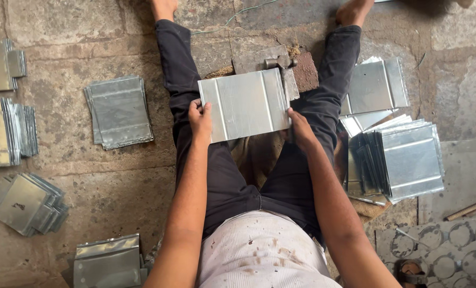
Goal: The person sits on the floor and uses a hammer to strike a rectangular metal sheet placed on a brick. They repeatedly hit the sheet to flatten or shape it, then move the finished piece aside and pick up a new one from a nearby stack.
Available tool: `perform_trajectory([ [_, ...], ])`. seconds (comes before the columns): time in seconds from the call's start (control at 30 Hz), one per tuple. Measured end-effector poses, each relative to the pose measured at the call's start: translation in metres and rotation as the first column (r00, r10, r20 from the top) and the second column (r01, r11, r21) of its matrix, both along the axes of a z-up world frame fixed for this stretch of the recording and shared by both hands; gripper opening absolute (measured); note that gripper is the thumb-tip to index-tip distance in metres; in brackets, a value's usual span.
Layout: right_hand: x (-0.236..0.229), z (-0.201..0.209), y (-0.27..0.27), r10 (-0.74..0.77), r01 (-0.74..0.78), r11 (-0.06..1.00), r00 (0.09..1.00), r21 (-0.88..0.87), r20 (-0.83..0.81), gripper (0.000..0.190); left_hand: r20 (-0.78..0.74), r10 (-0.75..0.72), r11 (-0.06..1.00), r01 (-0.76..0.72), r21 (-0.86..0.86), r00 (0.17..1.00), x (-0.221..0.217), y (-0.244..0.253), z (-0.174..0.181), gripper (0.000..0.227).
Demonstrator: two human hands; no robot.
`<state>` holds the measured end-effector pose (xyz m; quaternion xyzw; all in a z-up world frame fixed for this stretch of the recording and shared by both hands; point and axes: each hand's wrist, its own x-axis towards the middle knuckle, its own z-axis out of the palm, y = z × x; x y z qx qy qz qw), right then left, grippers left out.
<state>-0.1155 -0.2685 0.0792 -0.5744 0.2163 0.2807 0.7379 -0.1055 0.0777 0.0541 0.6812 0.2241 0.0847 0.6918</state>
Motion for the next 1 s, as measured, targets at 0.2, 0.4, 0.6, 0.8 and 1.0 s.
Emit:
perform_trajectory([
  [0.2, 0.016, 0.031, -0.021, 0.215, -0.195, 0.952, 0.975, -0.235, 0.062, 0.052, -0.073, -0.066, 0.964, 0.082, 0.252, 0.995, 0.0, 0.014, 0.033, 0.025],
  [0.4, 0.008, 0.045, -0.03, 0.075, -0.052, 0.98, 0.991, -0.194, 0.115, 0.047, 0.014, -0.003, 0.929, -0.003, 0.369, 1.0, 0.022, 0.015, 0.055, 0.023],
  [0.6, -0.025, 0.01, -0.033, -0.236, 0.24, 0.97, 0.967, -0.036, 0.099, 0.04, 0.318, -0.112, 0.825, -0.09, 0.557, 0.941, 0.024, -0.022, 0.105, 0.023],
  [0.8, -0.017, -0.005, -0.037, -0.357, 0.351, 0.934, 0.926, 0.074, 0.123, 0.035, 0.26, -0.856, 0.169, -0.234, 0.958, 0.448, 0.029, -0.059, 0.135, 0.007],
  [1.0, -0.024, 0.001, -0.029, -0.361, 0.365, 0.931, 0.916, 0.01, 0.176, 0.034, -0.349, -0.816, -0.219, 0.313, 0.924, 0.461, 0.004, -0.031, 0.099, 0.011],
])
